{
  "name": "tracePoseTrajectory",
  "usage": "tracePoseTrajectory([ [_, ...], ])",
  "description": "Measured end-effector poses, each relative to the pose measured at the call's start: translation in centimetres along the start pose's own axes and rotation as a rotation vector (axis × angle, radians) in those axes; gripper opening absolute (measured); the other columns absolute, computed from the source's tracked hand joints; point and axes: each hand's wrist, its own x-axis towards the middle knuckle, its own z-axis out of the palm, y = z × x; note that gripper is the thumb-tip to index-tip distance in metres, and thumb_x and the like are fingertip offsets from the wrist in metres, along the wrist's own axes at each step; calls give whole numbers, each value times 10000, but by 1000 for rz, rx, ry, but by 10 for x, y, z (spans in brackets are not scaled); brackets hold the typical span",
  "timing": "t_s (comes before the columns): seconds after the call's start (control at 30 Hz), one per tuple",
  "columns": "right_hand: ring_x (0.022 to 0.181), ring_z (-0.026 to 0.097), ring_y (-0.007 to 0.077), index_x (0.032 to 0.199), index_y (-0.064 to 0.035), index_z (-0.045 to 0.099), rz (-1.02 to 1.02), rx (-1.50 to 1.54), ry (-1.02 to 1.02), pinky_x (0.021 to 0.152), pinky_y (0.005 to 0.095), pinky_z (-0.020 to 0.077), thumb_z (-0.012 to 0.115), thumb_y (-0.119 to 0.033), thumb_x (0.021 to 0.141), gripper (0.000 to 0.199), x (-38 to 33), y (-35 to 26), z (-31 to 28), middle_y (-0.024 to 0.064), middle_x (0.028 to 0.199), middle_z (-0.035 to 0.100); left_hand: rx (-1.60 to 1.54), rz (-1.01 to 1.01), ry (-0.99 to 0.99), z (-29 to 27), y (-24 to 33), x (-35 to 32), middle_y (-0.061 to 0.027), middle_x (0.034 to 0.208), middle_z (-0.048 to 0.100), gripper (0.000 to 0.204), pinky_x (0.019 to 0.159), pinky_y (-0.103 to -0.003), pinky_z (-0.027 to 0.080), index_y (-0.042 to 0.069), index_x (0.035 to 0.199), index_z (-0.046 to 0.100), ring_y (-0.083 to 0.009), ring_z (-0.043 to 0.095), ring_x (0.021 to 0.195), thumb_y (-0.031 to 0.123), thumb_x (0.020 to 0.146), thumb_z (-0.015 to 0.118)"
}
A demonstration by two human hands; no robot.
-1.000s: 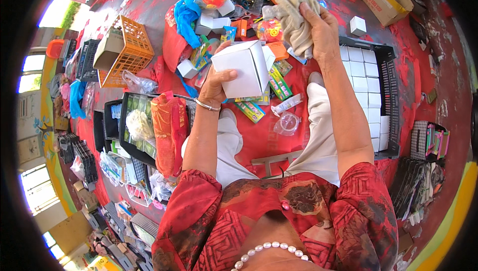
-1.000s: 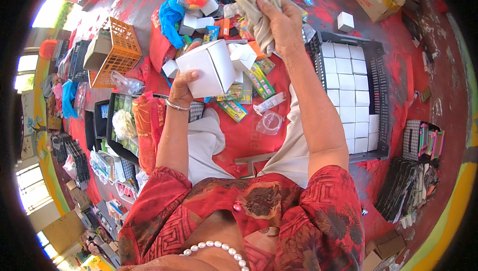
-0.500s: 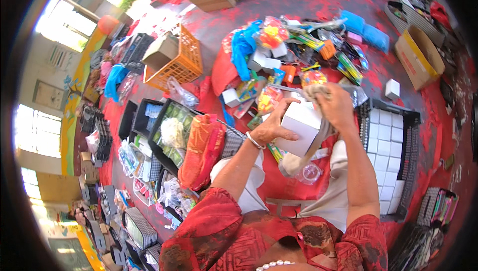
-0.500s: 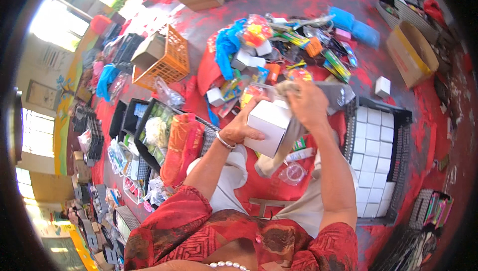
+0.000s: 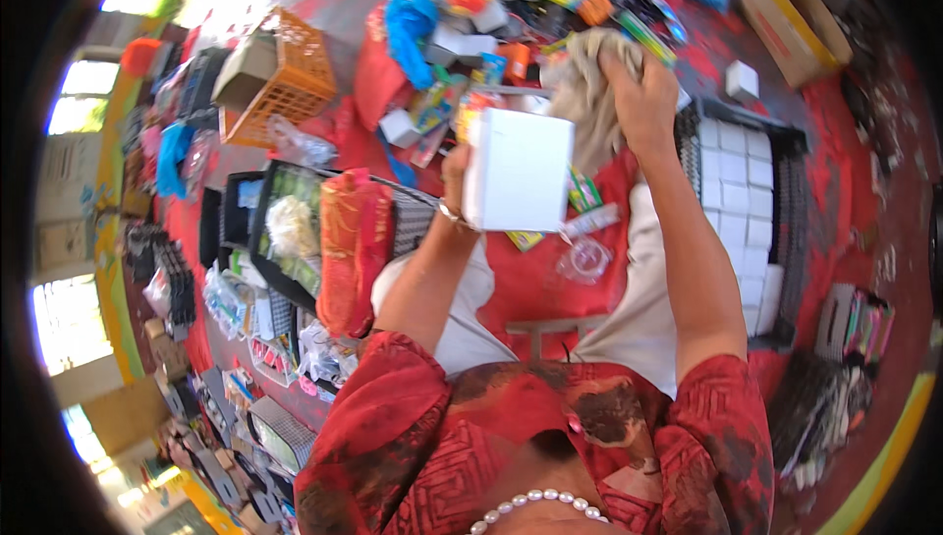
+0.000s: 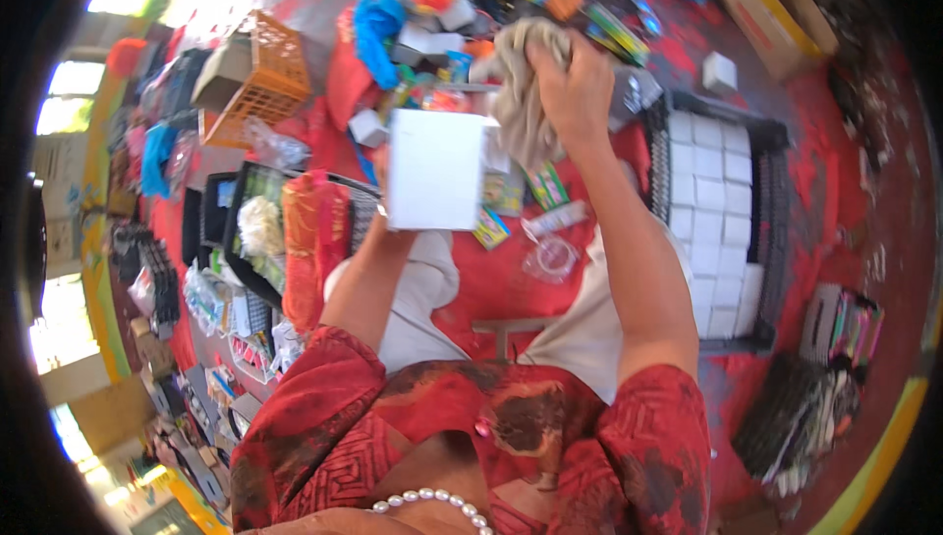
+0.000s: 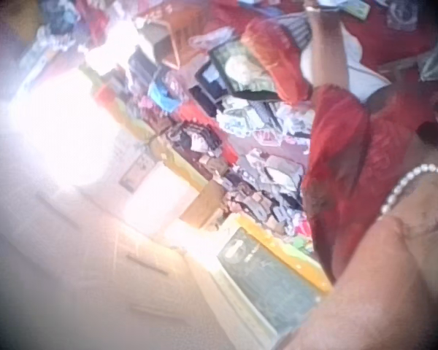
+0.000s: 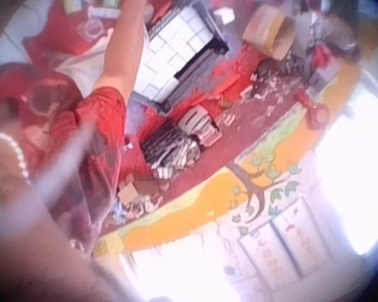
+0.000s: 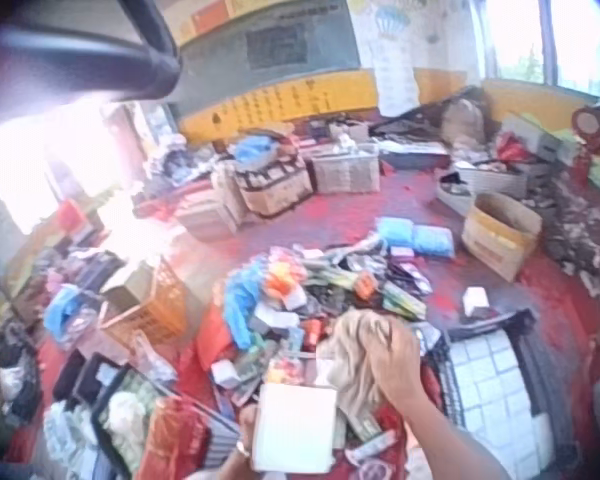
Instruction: The person sits on the floor and wipes small white rectangular boxes with a cloth. They pick up each box, wipe its surfaces, and place it into a black plastic crate. The person repeats this process for several boxes.
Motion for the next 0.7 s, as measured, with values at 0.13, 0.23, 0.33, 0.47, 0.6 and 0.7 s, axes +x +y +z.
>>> tracePoseTrajectory([
  [0.13,681,624,264,954,-43,645,281,623,17,653,323,489,707,-185,766,244,13,1,-20,122,789,649,-427,3,-75,-5,-6,12,-188,1289,493,716,953,-501,437,61,1346,389,-350,515,1155,484,802,584],
  [0.23,684,620,208,938,-73,638,214,833,-158,630,289,486,723,-180,755,229,-5,-31,-30,92,783,636,-273,25,41,4,-3,17,-186,1312,470,703,952,-511,434,64,1366,349,-348,507,1165,446,820,572],
  [0.33,722,620,225,933,-120,605,-530,129,-297,611,326,494,729,-173,721,251,-20,-57,-15,52,880,587,-156,19,114,13,-3,17,-176,1328,454,654,994,-480,408,76,1371,337,-328,495,1185,369,830,558],
  [0.47,806,616,271,964,-97,614,-407,-67,-281,659,366,495,726,-160,703,291,-16,-47,-3,72,923,571,-219,-27,-11,12,-7,10,-169,1262,515,757,972,-448,440,43,1335,377,-318,537,1132,345,709,676],
  [0.6,692,594,175,904,-22,640,-84,-71,-90,641,293,469,671,-150,785,177,7,-18,-12,84,776,623,-251,-94,-10,5,-6,8,-190,1200,556,674,899,-440,493,10,1307,412,-327,577,1072,384,787,623],
  [0.7,643,555,120,850,5,637,16,124,-69,611,270,449,658,-145,792,162,9,-22,-30,54,719,629,85,83,66,4,-8,9,-178,1213,553,646,903,-447,487,19,1309,416,-320,574,1080,407,823,589],
])
